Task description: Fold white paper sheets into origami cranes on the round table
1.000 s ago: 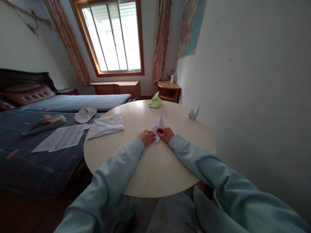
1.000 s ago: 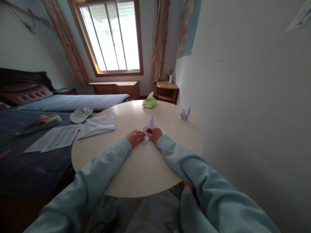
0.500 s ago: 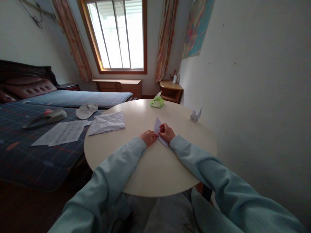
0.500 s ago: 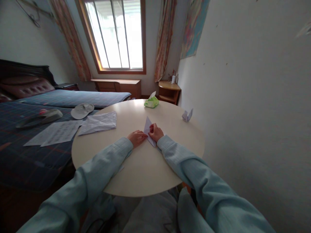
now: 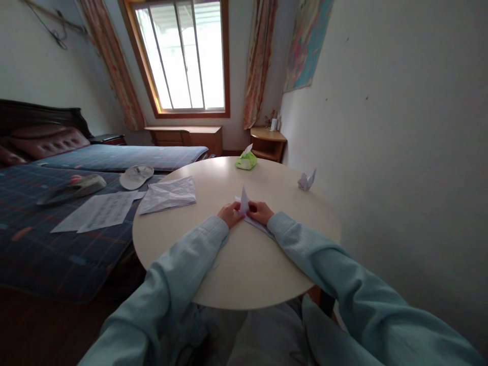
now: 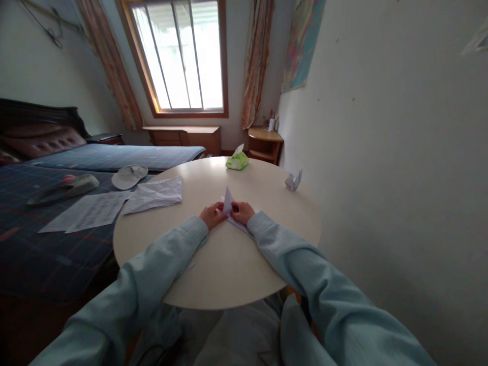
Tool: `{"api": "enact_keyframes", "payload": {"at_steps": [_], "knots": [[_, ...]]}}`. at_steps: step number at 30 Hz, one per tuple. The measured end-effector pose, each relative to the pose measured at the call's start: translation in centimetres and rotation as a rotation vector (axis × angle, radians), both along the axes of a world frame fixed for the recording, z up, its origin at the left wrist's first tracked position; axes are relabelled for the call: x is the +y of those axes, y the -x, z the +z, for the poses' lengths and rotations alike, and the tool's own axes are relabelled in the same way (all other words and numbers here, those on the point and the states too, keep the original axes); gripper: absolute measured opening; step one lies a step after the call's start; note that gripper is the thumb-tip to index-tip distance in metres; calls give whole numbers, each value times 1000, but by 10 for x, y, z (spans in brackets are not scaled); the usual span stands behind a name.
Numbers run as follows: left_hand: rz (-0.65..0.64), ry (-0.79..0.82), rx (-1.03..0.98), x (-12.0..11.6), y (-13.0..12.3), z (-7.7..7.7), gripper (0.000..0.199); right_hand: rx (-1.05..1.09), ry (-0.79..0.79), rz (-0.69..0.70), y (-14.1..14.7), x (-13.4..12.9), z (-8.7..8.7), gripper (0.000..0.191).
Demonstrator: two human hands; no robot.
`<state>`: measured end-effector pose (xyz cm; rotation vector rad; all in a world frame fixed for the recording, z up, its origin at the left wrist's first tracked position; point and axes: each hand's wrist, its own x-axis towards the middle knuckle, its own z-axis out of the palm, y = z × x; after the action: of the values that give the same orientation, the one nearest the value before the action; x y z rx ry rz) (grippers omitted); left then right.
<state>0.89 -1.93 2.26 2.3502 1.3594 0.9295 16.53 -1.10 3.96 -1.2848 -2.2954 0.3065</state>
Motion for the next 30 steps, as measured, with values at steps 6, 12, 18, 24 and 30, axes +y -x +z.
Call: {"api": "enact_keyframes", "payload": {"at_steps": [6, 12, 18, 24, 30], "knots": [[25, -57, 139, 2, -1, 4, 18, 28, -39, -56, 5, -2, -1, 9], [52, -89, 176, 2, -3, 5, 12, 103, -52, -87, 7, -2, -5, 19], [129, -14, 88, 5, -3, 4, 14, 335, -110, -102, 4, 1, -4, 18], [171, 111, -66, 11, 2, 1, 18, 483, -118, -142, -1, 9, -5, 24], [133, 254, -211, 10, 6, 4, 24, 479, 56, -23, 1, 7, -11, 35]]}}
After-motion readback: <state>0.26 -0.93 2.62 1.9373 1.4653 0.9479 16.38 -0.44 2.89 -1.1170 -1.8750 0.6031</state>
